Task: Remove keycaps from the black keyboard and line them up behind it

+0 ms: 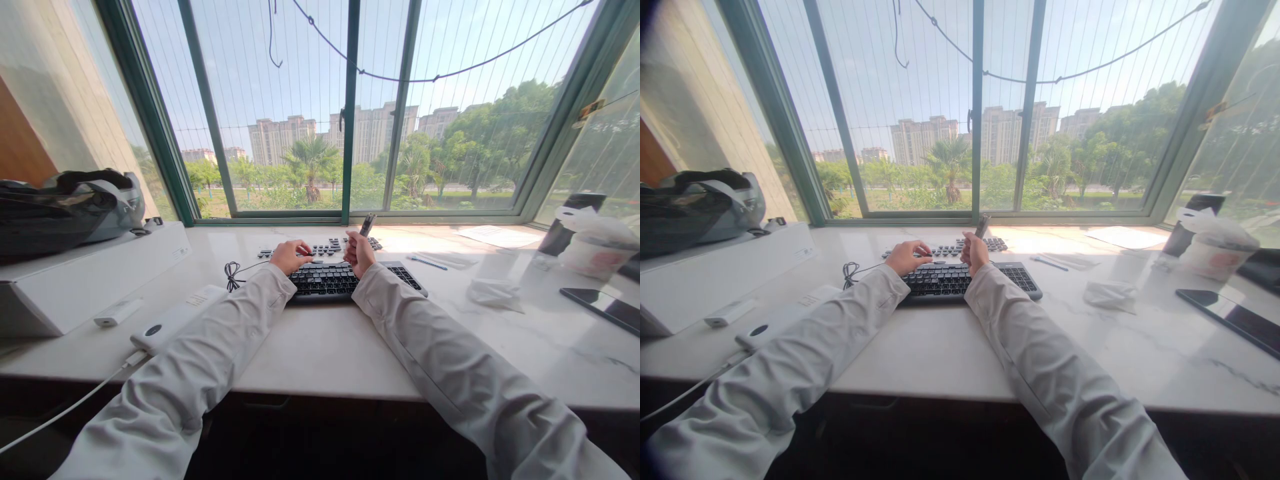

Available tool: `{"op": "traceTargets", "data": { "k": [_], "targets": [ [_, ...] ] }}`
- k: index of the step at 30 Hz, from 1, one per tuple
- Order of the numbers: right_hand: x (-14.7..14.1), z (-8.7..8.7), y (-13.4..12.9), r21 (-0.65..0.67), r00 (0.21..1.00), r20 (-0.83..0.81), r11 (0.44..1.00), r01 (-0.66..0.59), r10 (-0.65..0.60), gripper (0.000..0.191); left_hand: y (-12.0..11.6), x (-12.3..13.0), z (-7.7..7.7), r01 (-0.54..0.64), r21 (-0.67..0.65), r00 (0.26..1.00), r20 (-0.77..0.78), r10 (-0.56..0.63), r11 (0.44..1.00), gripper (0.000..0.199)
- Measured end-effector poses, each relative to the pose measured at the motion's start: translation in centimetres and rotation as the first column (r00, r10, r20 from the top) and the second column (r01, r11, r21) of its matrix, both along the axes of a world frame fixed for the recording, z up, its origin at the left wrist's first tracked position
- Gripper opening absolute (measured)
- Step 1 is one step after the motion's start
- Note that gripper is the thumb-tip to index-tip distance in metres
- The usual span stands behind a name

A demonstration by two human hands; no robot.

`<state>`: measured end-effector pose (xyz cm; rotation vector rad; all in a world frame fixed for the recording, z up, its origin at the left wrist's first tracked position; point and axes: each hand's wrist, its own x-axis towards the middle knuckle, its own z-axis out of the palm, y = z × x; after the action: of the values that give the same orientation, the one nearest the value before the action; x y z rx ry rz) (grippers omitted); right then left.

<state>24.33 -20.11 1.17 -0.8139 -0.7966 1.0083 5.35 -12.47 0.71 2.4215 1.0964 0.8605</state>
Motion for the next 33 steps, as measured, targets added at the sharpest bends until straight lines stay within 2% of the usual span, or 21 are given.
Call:
{"op": "traceTargets", "data": {
  "k": [2,8,21,27,30,32,33],
  "targets": [
    [0.0,0.1,-0.1,-0.01,1.0,0.001,1.0,0.004,-0.004,0.045,-0.1,0.0,0.1,-0.016,0.011,1.0,-0.013,0.017,1.0,0.031],
    [-0.2,0.1,-0.3,-0.027,1.0,0.013,1.0,0.014,-0.014,0.044,0.3,0.0,0.2,-0.071,0.172,0.997,-0.008,0.073,0.983,0.027],
    [0.1,-0.2,0.1,-0.013,1.0,0.021,1.0,-0.001,0.001,0.046,1.0,-0.1,-0.3,-0.106,0.185,0.994,-0.013,0.111,0.977,0.027],
    [0.1,-0.2,0.1,-0.032,0.999,0.051,0.999,0.013,-0.012,0.044,1.0,0.0,-0.2,-0.075,0.183,0.996,-0.03,0.082,0.98,0.028],
    [0.1,0.0,0.0,-0.049,0.992,0.124,0.998,0.041,-0.035,0.042,0.6,0.0,-0.1,-0.049,0.187,0.998,-0.027,0.055,0.981,0.027],
    [0.3,0.1,-0.2,-0.065,0.963,0.262,0.994,0.083,-0.063,0.04,0.2,0.0,0.0,-0.03,0.195,0.999,-0.012,0.033,0.98,0.027],
    [0.4,0.1,-0.3,-0.059,0.924,0.372,0.991,0.123,-0.093,0.039,0.0,0.0,0.1,-0.02,0.2,1.0,-0.003,0.021,0.98,0.027]
  ]
}}
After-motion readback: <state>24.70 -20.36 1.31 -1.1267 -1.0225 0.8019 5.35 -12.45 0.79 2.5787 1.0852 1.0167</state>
